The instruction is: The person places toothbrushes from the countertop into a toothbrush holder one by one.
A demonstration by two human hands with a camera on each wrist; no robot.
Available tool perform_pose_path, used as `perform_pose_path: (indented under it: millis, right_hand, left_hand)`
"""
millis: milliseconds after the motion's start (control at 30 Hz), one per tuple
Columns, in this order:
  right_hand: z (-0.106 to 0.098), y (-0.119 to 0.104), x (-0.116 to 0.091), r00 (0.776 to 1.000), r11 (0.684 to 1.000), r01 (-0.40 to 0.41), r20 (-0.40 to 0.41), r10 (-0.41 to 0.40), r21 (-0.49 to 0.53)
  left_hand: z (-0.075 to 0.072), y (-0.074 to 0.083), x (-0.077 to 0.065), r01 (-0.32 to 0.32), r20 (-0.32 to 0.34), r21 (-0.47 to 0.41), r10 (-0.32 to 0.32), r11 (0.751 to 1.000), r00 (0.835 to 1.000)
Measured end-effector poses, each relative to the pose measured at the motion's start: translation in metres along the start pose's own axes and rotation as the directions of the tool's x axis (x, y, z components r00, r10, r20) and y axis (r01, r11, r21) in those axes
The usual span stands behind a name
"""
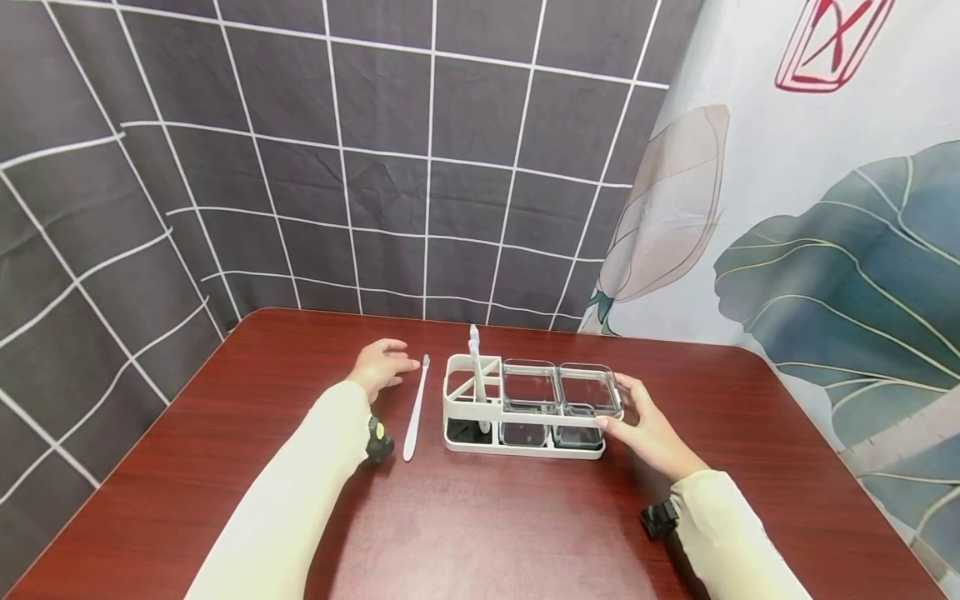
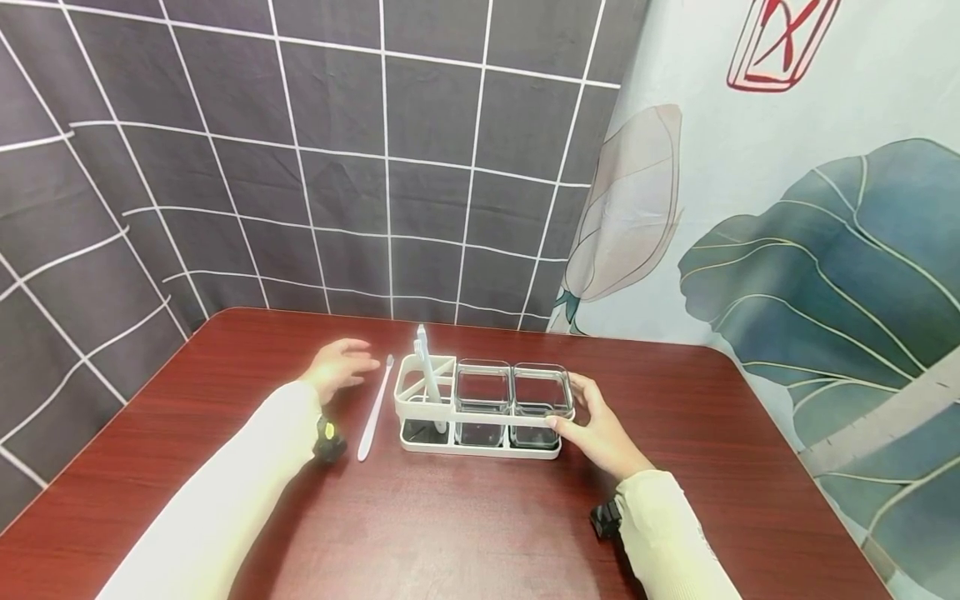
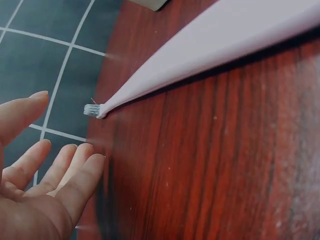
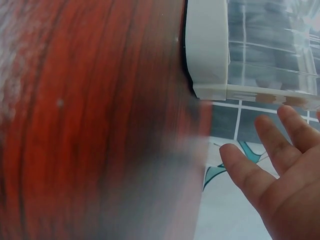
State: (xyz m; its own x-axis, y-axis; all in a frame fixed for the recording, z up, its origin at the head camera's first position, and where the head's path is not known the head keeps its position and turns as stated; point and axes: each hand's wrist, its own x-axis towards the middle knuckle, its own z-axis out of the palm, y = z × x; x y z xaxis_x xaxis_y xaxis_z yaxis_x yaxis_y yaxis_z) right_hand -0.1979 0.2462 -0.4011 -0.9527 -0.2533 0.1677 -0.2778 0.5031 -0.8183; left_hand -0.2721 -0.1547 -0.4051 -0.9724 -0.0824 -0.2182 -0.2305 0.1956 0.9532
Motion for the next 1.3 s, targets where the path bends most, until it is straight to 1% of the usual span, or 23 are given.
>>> perform_pose_path:
  millis: [133, 233, 400, 533, 800, 900, 933, 1100, 1167, 1233, 1300]
  right_hand:
    - [0.000, 0.000, 0.000, 1.000, 1.000, 0.003, -0.004, -0.003, -0.010]
    - [0.000, 0.000, 0.000, 1.000, 1.000, 0.004, -0.006, -0.004, -0.018]
    - [0.000, 0.001, 0.000, 1.000, 1.000, 0.005, 0.000, -0.005, 0.004]
    - [0.000, 0.001, 0.001, 1.000, 1.000, 0.009, 0.003, -0.009, 0.002]
    - [0.000, 0.000, 0.000, 1.000, 1.000, 0.017, -0.001, -0.017, -0.009]
    - [-0.001, 0.000, 0.000, 1.000, 1.000, 0.016, -0.001, -0.016, -0.011]
    - [-0.001, 0.000, 0.000, 1.000, 1.000, 0.016, -0.002, -0.016, -0.015]
    - [0.000, 0.000, -0.001, 1.000, 1.000, 0.023, -0.009, -0.023, -0.019]
    - [0.000, 0.000, -0.001, 1.000, 0.999, 0.027, -0.011, -0.027, -0.022]
    - [0.000, -0.001, -0.001, 1.000, 1.000, 0.024, -0.008, -0.024, -0.017]
    - [-0.001, -0.002, -0.001, 1.000, 1.000, 0.020, -0.004, -0.020, -0.018]
  left_hand:
    - [0.002, -0.002, 0.001, -0.016, 0.007, 0.038, 0.016, 0.999, 1.000]
    - [0.003, -0.004, 0.003, -0.022, 0.009, 0.043, 0.021, 0.999, 1.000]
    - [0.006, -0.007, 0.005, -0.034, 0.018, 0.052, 0.033, 0.998, 0.999]
    - [0.007, -0.011, 0.008, -0.035, 0.012, 0.081, 0.034, 0.996, 0.999]
    - [0.010, -0.011, 0.008, -0.048, 0.011, 0.137, 0.047, 0.989, 0.999]
    - [0.012, -0.009, 0.008, -0.060, 0.014, 0.188, 0.058, 0.980, 0.998]
    - [0.012, -0.009, 0.007, -0.068, 0.017, 0.218, 0.066, 0.974, 0.998]
    - [0.016, -0.008, 0.008, -0.101, 0.016, 0.381, 0.102, 0.919, 0.995]
    - [0.017, -0.008, 0.009, -0.099, 0.003, 0.422, 0.108, 0.901, 0.994]
    - [0.017, -0.008, 0.009, -0.092, -0.005, 0.422, 0.104, 0.902, 0.995]
    - [0.017, -0.007, 0.008, -0.076, -0.015, 0.407, 0.090, 0.910, 0.996]
